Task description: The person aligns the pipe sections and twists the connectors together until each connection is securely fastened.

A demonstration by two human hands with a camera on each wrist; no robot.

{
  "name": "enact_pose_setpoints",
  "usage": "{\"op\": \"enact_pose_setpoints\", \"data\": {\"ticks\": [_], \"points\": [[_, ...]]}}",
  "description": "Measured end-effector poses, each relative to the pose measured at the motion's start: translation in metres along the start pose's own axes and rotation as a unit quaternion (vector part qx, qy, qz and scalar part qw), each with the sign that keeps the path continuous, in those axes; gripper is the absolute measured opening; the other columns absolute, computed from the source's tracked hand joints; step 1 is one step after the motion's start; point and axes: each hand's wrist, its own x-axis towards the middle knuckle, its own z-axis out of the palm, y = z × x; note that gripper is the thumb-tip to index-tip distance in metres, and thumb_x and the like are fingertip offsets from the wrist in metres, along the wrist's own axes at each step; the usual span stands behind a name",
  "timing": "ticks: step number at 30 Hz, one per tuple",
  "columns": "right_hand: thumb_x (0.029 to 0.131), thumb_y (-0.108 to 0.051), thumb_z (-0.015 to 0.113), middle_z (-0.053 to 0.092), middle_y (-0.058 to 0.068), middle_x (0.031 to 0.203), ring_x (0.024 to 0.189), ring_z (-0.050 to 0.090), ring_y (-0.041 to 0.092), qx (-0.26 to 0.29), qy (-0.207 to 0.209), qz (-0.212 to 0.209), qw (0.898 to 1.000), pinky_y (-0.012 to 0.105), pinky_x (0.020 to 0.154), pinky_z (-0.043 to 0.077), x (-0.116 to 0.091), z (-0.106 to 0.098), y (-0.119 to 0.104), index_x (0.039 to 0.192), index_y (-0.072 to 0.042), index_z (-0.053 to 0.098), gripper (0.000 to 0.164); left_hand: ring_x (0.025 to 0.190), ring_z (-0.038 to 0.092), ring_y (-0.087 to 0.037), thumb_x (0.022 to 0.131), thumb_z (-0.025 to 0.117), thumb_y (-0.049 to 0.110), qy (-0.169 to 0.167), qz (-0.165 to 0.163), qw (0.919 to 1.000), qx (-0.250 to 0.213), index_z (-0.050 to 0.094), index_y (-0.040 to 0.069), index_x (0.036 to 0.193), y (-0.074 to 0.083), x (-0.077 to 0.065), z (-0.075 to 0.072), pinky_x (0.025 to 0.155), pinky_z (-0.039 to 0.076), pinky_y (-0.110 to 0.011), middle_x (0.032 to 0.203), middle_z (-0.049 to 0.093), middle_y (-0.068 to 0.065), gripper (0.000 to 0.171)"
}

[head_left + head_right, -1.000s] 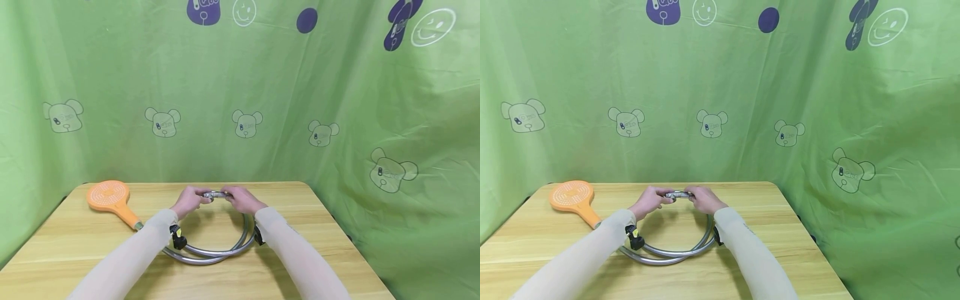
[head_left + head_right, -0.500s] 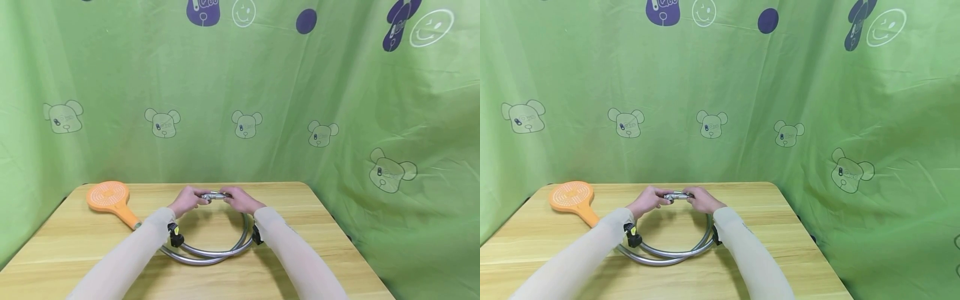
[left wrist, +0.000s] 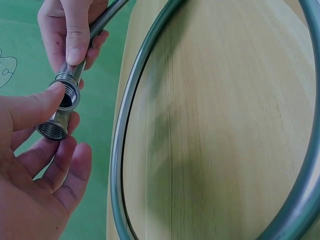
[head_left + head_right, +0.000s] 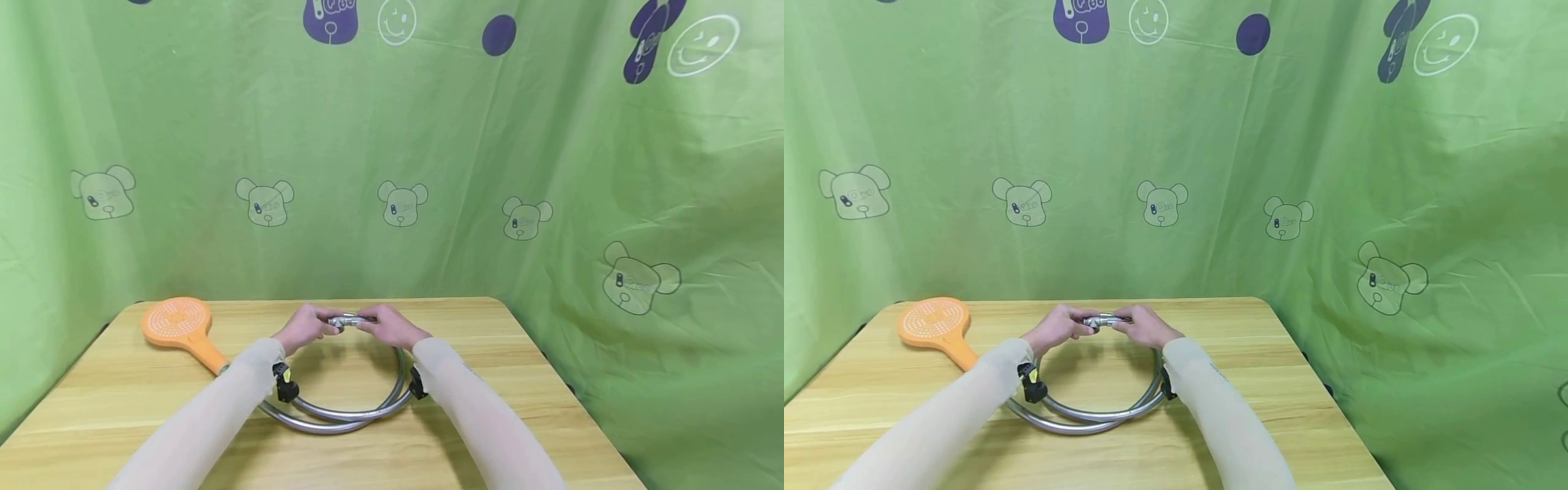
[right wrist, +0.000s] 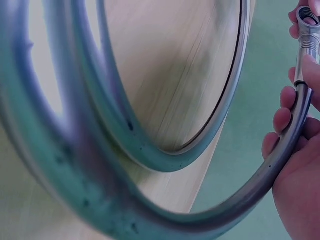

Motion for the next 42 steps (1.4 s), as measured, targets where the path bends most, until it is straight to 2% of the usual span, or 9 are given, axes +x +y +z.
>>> {"op": "enact_pose_setpoints", "data": {"ticks": [6, 10, 13, 18, 25, 28, 32, 36, 42], "points": [[0.102, -0.023, 0.06, 0.071, 0.01, 0.102, 0.076, 0.054, 0.01, 0.003, -0.009, -0.013, 1.0, 0.026, 0.068, 0.051, 0.002, -0.001, 0.0, 0.123, -0.014, 0.071, 0.026, 0.083, 0.061, -0.016, 0.085, 0.074, 0.001, -0.003, 0.002, 1.0, 0.001, 0.069, 0.007, 0.128, -0.001, 0.0, -0.001, 0.072, 0.052, -0.028, 0.113, 0.075, -0.013, 0.044], [0.103, -0.023, 0.058, 0.066, 0.006, 0.091, 0.072, 0.051, 0.01, 0.008, -0.014, -0.013, 1.0, 0.025, 0.065, 0.048, 0.003, 0.0, 0.001, 0.118, -0.014, 0.071, 0.022, 0.081, 0.061, -0.016, 0.084, 0.075, 0.0, -0.004, 0.0, 1.0, -0.001, 0.068, 0.007, 0.129, -0.003, 0.001, -0.002, 0.07, 0.052, -0.027, 0.115, 0.074, -0.013, 0.046], [0.103, -0.022, 0.059, 0.058, 0.0, 0.086, 0.073, 0.049, 0.011, 0.03, -0.01, -0.006, 0.999, 0.025, 0.064, 0.046, 0.003, 0.0, 0.002, 0.114, -0.013, 0.067, 0.017, 0.081, 0.06, -0.016, 0.084, 0.075, 0.0, -0.004, 0.001, 1.0, 0.001, 0.067, 0.006, 0.13, -0.003, 0.002, -0.001, 0.073, 0.054, -0.032, 0.115, 0.074, -0.014, 0.048], [0.101, -0.021, 0.06, 0.054, 0.0, 0.087, 0.076, 0.047, 0.013, 0.064, 0.001, -0.002, 0.998, 0.026, 0.066, 0.045, 0.003, 0.001, 0.004, 0.106, -0.013, 0.062, 0.009, 0.076, 0.057, -0.016, 0.084, 0.075, 0.001, -0.001, 0.006, 0.9999, 0.012, 0.066, 0.005, 0.131, -0.001, 0.002, 0.001, 0.076, 0.056, -0.042, 0.109, 0.075, -0.011, 0.047], [0.102, -0.022, 0.059, 0.057, -0.001, 0.086, 0.076, 0.049, 0.013, 0.066, 0.005, -0.006, 0.998, 0.027, 0.068, 0.046, 0.002, 0.0, 0.007, 0.109, -0.015, 0.067, 0.013, 0.074, 0.059, -0.017, 0.085, 0.075, 0.003, 0.002, 0.013, 0.9997, 0.022, 0.067, 0.006, 0.131, -0.002, 0.004, 0.005, 0.07, 0.056, -0.036, 0.103, 0.076, -0.007, 0.046], [0.102, -0.023, 0.059, 0.057, 0.0, 0.085, 0.074, 0.048, 0.013, 0.063, 0.005, -0.003, 0.998, 0.027, 0.067, 0.046, 0.002, 0.0, 0.008, 0.111, -0.015, 0.068, 0.015, 0.072, 0.058, -0.017, 0.085, 0.076, 0.004, 0.002, 0.016, 0.9996, 0.024, 0.066, 0.005, 0.131, -0.003, 0.004, 0.006, 0.064, 0.053, -0.03, 0.101, 0.076, -0.006, 0.047], [0.102, -0.026, 0.059, 0.062, 0.009, 0.089, 0.074, 0.049, 0.012, 0.049, 0.003, -0.006, 0.999, 0.027, 0.067, 0.047, 0.003, -0.001, 0.007, 0.112, -0.017, 0.07, 0.017, 0.068, 0.055, -0.016, 0.085, 0.076, 0.005, 0.004, 0.01, 0.9997, 0.023, 0.067, 0.007, 0.13, -0.002, 0.004, 0.007, 0.059, 0.049, -0.025, 0.099, 0.076, -0.005, 0.046], [0.103, -0.027, 0.058, 0.066, 0.015, 0.098, 0.077, 0.051, 0.012, 0.03, 0.0, -0.016, 0.999, 0.028, 0.069, 0.048, 0.005, -0.001, 0.006, 0.113, -0.017, 0.071, 0.02, 0.071, 0.058, -0.015, 0.084, 0.076, 0.003, 0.011, 0.006, 0.9996, 0.026, 0.069, 0.008, 0.127, -0.001, 0.004, 0.008, 0.064, 0.053, -0.03, 0.1, 0.076, -0.006, 0.044], [0.106, -0.033, 0.051, 0.064, -0.001, 0.092, 0.076, 0.05, 0.012, 0.03, -0.008, 0.003, 1.0, 0.029, 0.071, 0.046, 0.003, -0.003, 0.004, 0.115, -0.019, 0.073, 0.027, 0.086, 0.067, -0.016, 0.084, 0.077, 0.003, 0.019, 0.011, 0.9994, 0.027, 0.07, 0.007, 0.125, -0.001, 0.005, 0.009, 0.077, 0.057, -0.03, 0.108, 0.076, -0.008, 0.042]]}}
